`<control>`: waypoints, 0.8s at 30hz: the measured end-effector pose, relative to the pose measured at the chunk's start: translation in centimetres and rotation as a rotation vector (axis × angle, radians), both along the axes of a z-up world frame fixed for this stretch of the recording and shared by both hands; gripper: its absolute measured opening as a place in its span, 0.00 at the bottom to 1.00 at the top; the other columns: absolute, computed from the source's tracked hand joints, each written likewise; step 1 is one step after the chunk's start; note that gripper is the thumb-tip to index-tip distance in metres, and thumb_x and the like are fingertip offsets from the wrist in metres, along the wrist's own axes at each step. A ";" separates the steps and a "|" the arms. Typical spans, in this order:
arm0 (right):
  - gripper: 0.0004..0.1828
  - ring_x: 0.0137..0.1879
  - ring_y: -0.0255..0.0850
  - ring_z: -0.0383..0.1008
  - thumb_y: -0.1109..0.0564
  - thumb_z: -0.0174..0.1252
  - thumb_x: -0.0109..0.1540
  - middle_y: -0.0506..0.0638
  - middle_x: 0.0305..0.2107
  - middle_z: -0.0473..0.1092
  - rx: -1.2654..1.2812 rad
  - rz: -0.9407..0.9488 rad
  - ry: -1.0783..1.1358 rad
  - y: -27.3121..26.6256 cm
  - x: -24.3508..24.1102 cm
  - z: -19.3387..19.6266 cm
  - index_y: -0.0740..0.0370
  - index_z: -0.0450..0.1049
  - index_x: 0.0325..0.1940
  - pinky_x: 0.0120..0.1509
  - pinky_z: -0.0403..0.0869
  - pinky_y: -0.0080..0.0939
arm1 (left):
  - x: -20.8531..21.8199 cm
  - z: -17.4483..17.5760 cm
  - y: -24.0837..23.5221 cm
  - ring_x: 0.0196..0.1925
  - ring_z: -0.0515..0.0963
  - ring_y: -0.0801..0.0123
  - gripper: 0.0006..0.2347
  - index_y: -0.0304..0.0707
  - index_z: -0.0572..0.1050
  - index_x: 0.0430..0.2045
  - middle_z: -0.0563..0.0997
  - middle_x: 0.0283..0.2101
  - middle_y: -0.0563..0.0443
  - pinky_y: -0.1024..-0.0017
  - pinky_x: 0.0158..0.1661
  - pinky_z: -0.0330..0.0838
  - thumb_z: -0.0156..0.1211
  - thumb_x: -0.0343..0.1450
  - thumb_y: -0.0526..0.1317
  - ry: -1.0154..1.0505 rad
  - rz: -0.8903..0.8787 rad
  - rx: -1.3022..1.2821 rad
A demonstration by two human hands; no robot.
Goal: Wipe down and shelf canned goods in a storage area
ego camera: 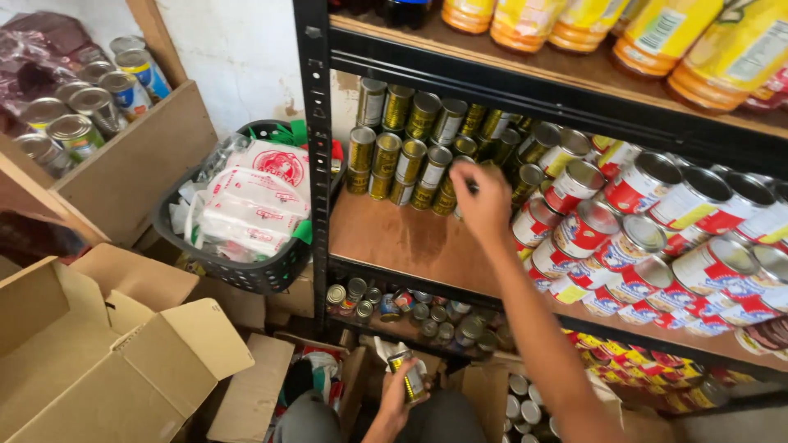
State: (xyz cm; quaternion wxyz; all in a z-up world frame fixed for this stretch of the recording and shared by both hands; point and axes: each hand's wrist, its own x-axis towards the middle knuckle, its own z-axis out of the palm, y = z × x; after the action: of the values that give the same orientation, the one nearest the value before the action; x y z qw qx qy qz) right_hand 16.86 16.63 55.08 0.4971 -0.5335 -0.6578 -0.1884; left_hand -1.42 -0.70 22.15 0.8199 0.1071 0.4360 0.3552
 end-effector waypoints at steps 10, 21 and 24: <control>0.21 0.49 0.52 0.76 0.51 0.66 0.61 0.50 0.50 0.78 -0.152 -0.155 -0.422 15.5 2.5 1.6 0.61 0.80 0.56 0.55 0.69 0.50 | -0.8 2.6 0.9 0.28 0.80 0.59 0.14 0.34 0.76 0.44 0.80 0.34 0.41 0.64 0.28 0.72 0.62 0.69 0.42 -0.013 -0.073 -0.069; 0.13 0.39 0.52 0.78 0.58 0.65 0.61 0.48 0.42 0.80 -0.124 -0.187 -0.420 17.2 2.5 1.3 0.58 0.81 0.51 0.49 0.72 0.52 | -0.8 2.4 1.0 0.28 0.79 0.59 0.15 0.34 0.74 0.45 0.80 0.34 0.41 0.65 0.28 0.71 0.63 0.68 0.41 -0.078 -0.001 -0.062; 0.13 0.37 0.53 0.78 0.57 0.67 0.60 0.49 0.39 0.81 -0.076 -0.182 -0.422 17.7 3.1 1.0 0.57 0.82 0.49 0.44 0.74 0.51 | -0.6 1.5 1.1 0.27 0.79 0.58 0.14 0.32 0.75 0.44 0.80 0.33 0.40 0.64 0.26 0.72 0.63 0.68 0.40 -0.086 -0.015 -0.067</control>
State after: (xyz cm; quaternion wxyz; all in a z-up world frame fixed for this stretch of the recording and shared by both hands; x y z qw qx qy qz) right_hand 19.91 34.36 56.04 0.3092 -0.5578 -0.7029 -0.3150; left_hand -2.00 0.43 23.63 0.8436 0.0674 0.4112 0.3387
